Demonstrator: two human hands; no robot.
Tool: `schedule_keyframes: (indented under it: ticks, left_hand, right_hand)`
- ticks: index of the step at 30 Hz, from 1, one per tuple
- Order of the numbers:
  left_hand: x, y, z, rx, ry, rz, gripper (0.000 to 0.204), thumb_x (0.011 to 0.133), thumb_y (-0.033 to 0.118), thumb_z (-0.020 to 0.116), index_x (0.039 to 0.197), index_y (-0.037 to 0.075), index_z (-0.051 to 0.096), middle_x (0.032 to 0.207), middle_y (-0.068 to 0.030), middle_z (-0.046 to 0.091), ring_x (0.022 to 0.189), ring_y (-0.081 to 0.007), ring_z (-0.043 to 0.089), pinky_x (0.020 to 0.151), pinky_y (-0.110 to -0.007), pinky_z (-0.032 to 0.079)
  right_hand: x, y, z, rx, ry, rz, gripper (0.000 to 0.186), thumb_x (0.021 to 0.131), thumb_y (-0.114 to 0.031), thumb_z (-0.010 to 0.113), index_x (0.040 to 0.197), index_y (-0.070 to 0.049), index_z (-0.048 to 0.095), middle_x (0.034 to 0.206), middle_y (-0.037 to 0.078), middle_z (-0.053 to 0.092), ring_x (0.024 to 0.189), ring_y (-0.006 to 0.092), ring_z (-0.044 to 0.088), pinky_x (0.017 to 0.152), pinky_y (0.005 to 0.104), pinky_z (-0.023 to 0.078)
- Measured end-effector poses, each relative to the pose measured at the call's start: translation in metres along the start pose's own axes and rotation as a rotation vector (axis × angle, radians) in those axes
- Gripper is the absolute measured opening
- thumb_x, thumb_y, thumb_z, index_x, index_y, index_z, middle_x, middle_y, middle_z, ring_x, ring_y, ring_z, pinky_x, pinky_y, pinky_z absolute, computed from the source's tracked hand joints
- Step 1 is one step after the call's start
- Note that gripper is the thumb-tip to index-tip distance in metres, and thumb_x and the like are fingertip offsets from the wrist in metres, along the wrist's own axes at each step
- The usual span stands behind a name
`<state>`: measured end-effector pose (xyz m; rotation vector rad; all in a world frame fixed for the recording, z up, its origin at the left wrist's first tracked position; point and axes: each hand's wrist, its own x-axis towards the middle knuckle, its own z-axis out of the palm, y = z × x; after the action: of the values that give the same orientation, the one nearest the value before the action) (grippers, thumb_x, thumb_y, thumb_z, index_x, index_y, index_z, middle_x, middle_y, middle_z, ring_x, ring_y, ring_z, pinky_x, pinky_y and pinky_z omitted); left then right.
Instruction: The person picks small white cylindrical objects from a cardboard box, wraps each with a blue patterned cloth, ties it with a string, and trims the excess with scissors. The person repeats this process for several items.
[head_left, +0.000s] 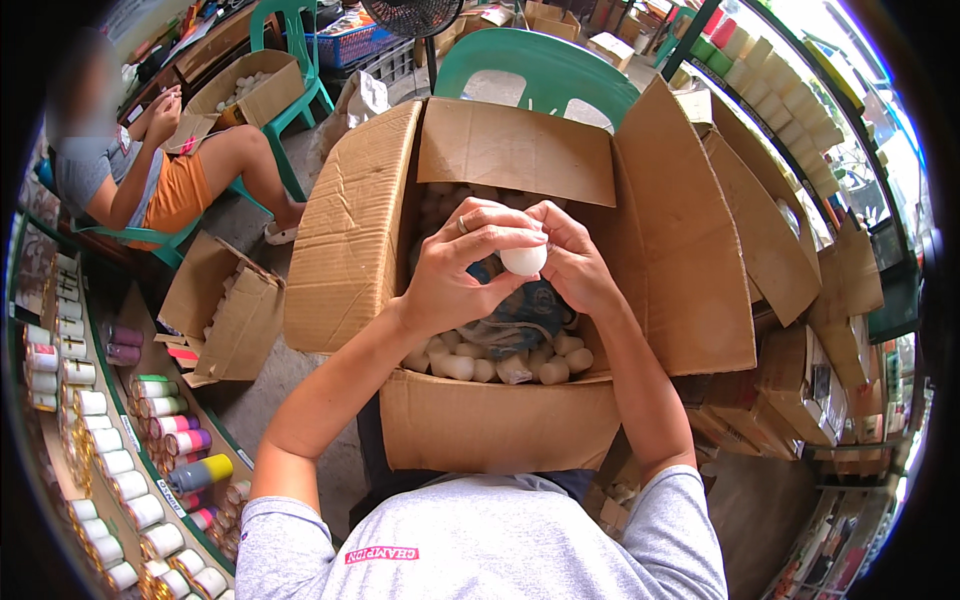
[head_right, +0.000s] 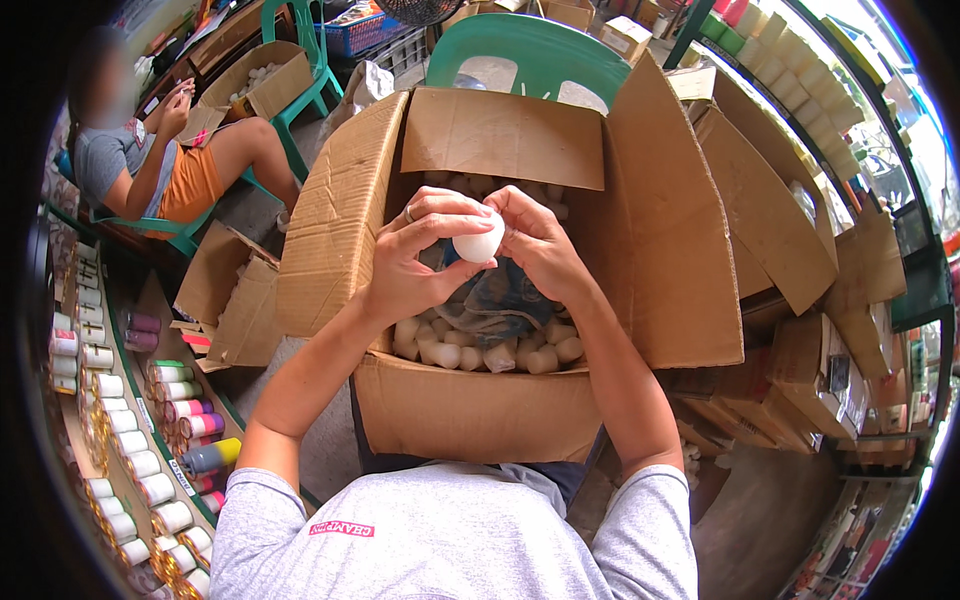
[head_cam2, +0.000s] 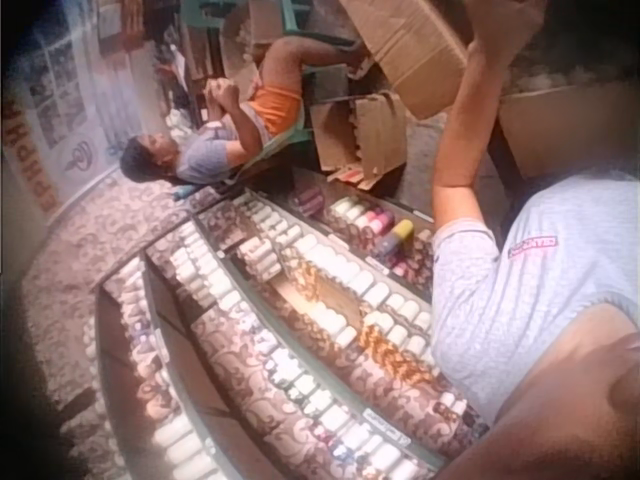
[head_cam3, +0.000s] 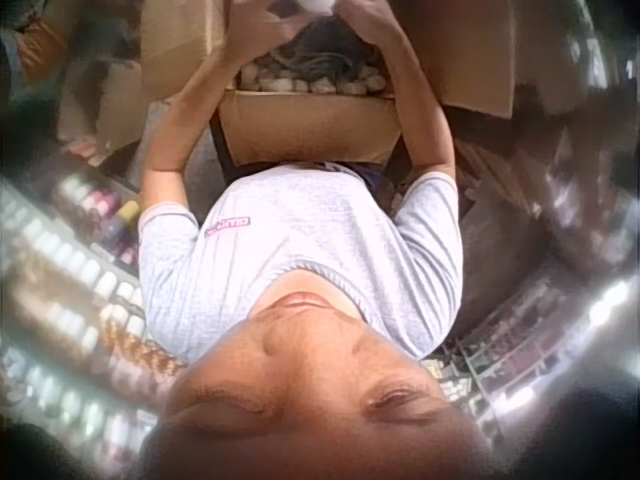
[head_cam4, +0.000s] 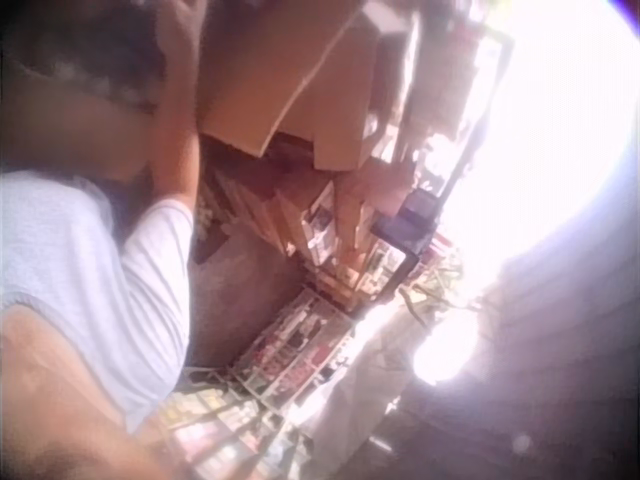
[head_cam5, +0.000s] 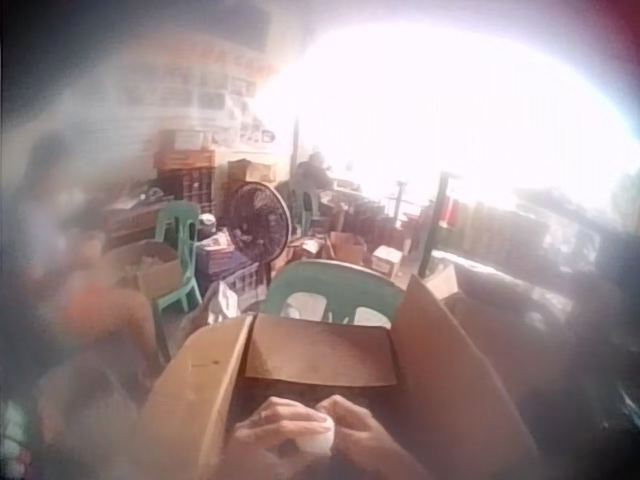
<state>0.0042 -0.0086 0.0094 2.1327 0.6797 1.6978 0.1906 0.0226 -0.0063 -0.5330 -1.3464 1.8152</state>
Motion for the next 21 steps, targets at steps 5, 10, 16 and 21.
schedule_keyframes:
  ticks: [5, 10, 16, 21]
  left_hand:
    - [-0.001, 0.001, 0.001, 0.01, -0.012, 0.01, 0.05, 0.058, -0.004, 0.083, 0.103, 0.015, 0.07, 0.104, -0.0036, 0.068, 0.097, -0.0241, 0.062, 0.085, -0.034, 0.052]
    - [0.003, 0.002, -0.001, -0.372, 0.101, -0.332, 0.045, 0.075, 0.0, 0.078, 0.116, 0.007, 0.063, 0.112, -0.0093, 0.064, 0.101, -0.0184, 0.062, 0.085, -0.031, 0.054]
    - [0.002, -0.012, -0.012, -0.701, 0.178, -0.747, 0.039, 0.095, 0.014, 0.062, 0.13, 0.002, 0.05, 0.123, -0.0125, 0.057, 0.11, -0.0162, 0.059, 0.093, -0.033, 0.053]
    - [0.001, -0.02, -0.017, -0.933, 0.272, -0.845, 0.034, 0.095, 0.017, 0.056, 0.127, 0.004, 0.051, 0.123, -0.0135, 0.058, 0.108, -0.0213, 0.061, 0.091, -0.036, 0.054]
  right_hand:
    - [0.001, 0.005, -0.004, -0.252, 0.034, -0.06, 0.008, 0.098, -0.01, 0.055, 0.101, -0.004, 0.053, 0.093, 0.0, 0.054, 0.086, 0.0056, 0.053, 0.073, 0.022, 0.048]
    - [0.0, 0.005, -0.002, -0.284, 0.072, -0.131, 0.011, 0.1, -0.014, 0.053, 0.098, -0.003, 0.054, 0.086, -0.001, 0.053, 0.078, 0.0061, 0.052, 0.068, 0.0222, 0.046]
    - [-0.001, -0.012, 0.018, -0.442, 0.233, -0.142, 0.014, 0.098, -0.015, 0.058, 0.098, -0.001, 0.059, 0.081, -0.001, 0.054, 0.071, 0.0057, 0.051, 0.064, 0.02, 0.044]
    - [-0.001, -0.009, 0.02, -0.63, 0.343, -0.203, 0.006, 0.092, -0.006, 0.065, 0.093, -0.001, 0.061, 0.08, 0.0, 0.057, 0.071, 0.0044, 0.052, 0.062, 0.0186, 0.045]
